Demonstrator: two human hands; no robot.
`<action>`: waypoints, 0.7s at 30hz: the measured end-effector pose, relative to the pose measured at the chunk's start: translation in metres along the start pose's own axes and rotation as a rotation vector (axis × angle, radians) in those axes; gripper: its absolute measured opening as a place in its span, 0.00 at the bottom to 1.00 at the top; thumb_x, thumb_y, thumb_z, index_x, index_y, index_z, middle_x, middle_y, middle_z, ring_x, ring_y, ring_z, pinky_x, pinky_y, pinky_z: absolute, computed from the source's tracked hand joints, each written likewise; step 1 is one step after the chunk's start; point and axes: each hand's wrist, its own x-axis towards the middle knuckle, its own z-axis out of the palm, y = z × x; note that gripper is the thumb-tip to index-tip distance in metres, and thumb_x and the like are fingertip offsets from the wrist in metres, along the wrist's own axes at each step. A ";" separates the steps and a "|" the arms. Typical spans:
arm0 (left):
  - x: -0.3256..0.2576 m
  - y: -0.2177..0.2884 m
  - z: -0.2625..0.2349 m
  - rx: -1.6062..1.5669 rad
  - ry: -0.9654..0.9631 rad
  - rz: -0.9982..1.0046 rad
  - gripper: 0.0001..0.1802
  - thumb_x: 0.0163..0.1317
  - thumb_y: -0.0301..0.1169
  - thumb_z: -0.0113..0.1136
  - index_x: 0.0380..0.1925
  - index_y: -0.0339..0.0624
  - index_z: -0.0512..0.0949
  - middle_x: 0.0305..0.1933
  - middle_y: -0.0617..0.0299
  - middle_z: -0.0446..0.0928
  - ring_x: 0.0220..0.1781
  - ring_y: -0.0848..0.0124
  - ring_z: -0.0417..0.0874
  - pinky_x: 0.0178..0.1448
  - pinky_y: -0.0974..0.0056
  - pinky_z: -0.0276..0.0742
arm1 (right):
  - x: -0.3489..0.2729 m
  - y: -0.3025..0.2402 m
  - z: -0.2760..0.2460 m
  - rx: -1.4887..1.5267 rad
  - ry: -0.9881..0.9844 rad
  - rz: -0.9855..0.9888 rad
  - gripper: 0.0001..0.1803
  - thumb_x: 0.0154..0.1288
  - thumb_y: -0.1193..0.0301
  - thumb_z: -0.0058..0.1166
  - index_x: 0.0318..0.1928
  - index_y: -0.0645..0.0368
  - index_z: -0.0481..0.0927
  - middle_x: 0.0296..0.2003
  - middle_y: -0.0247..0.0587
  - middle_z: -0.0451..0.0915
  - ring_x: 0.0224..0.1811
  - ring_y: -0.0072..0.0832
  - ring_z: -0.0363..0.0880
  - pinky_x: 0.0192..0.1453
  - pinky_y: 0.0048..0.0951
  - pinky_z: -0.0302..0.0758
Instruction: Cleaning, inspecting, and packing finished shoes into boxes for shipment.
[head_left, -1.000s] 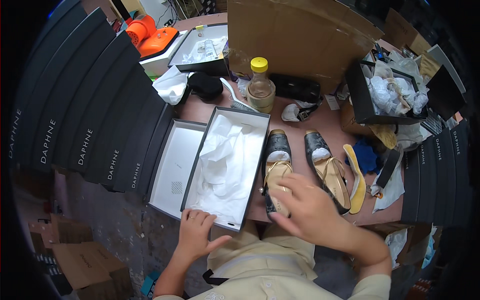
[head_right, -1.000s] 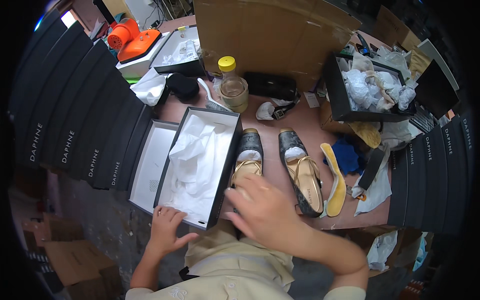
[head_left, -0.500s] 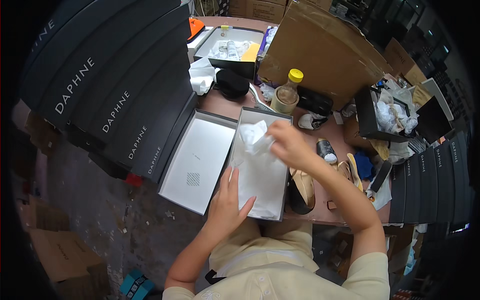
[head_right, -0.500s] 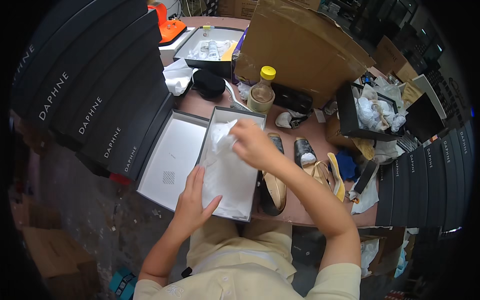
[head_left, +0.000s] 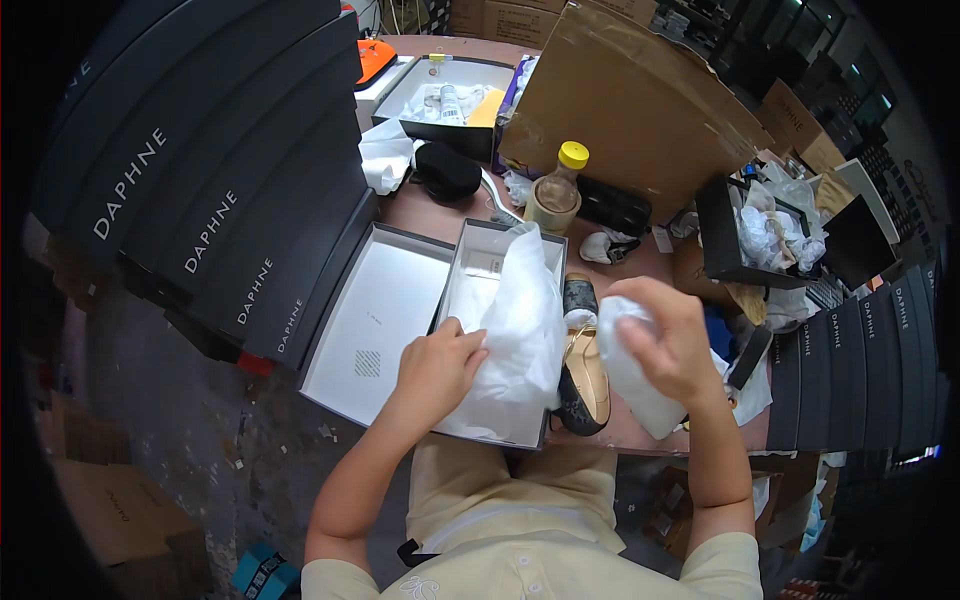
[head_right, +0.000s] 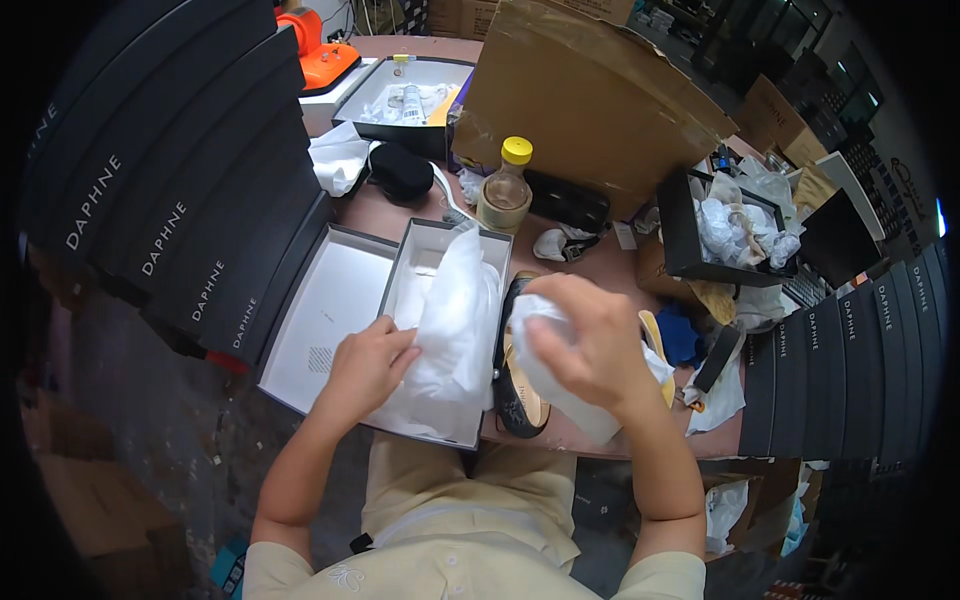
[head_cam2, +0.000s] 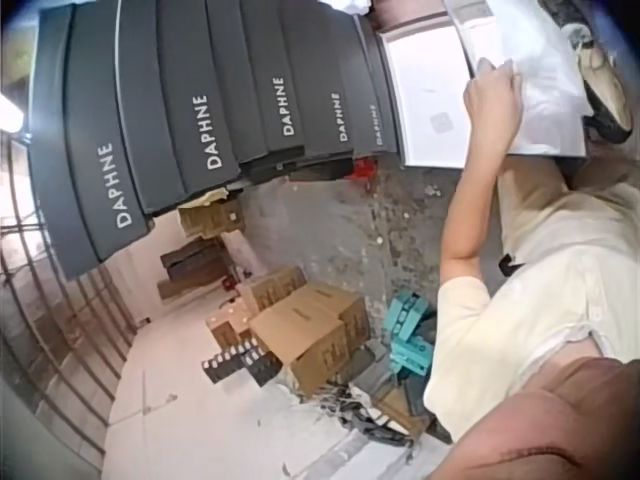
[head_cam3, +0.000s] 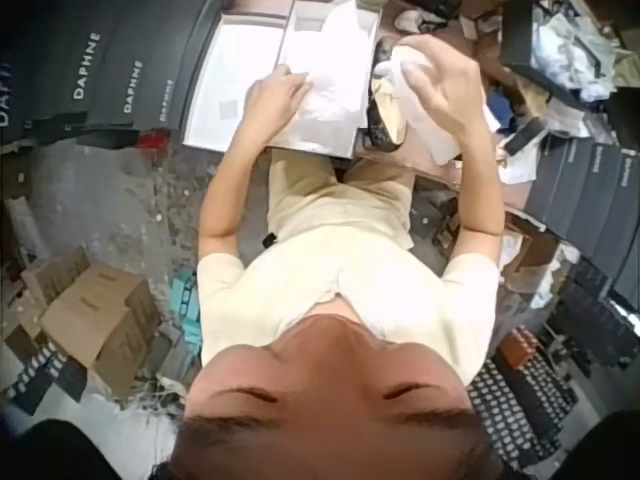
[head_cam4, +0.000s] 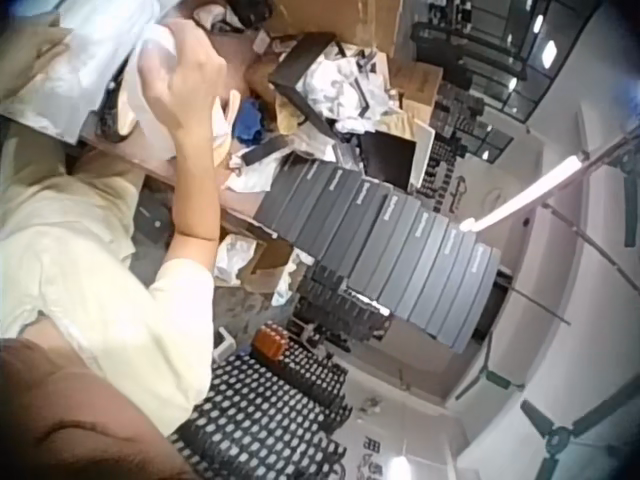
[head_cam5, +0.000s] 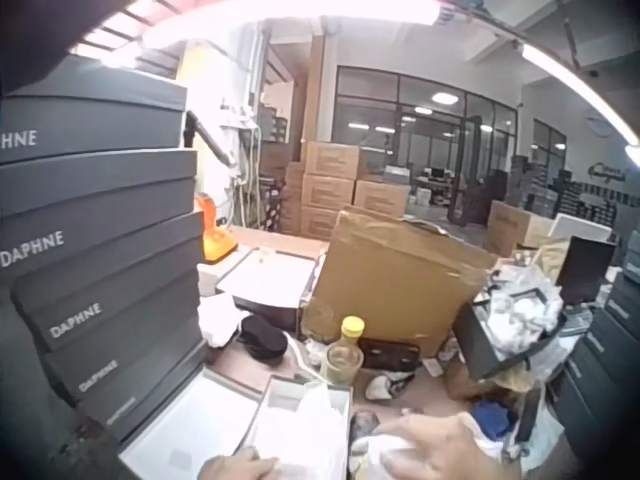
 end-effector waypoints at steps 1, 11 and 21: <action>0.002 0.000 -0.008 -0.059 0.036 -0.007 0.06 0.58 0.29 0.55 0.31 0.40 0.79 0.27 0.51 0.74 0.29 0.52 0.79 0.35 0.50 0.74 | 0.002 -0.002 0.008 -0.139 -0.048 -0.075 0.18 0.53 0.59 0.57 0.36 0.62 0.78 0.29 0.46 0.79 0.29 0.40 0.79 0.35 0.34 0.73; 0.007 -0.029 -0.037 -0.933 0.494 -0.128 0.15 0.70 0.32 0.46 0.44 0.30 0.76 0.36 0.64 0.78 0.37 0.81 0.74 0.42 0.75 0.69 | 0.014 -0.002 0.035 -0.231 -0.266 -0.030 0.12 0.47 0.71 0.58 0.34 0.61 0.78 0.29 0.47 0.80 0.32 0.44 0.80 0.37 0.39 0.75; -0.043 -0.097 -0.015 -0.803 0.856 -0.155 0.28 0.65 0.36 0.52 0.61 0.34 0.60 0.59 0.55 0.68 0.60 0.66 0.71 0.59 0.62 0.70 | 0.009 0.034 0.220 -0.613 -0.885 -0.532 0.11 0.50 0.70 0.55 0.36 0.59 0.80 0.30 0.40 0.78 0.26 0.36 0.81 0.28 0.39 0.75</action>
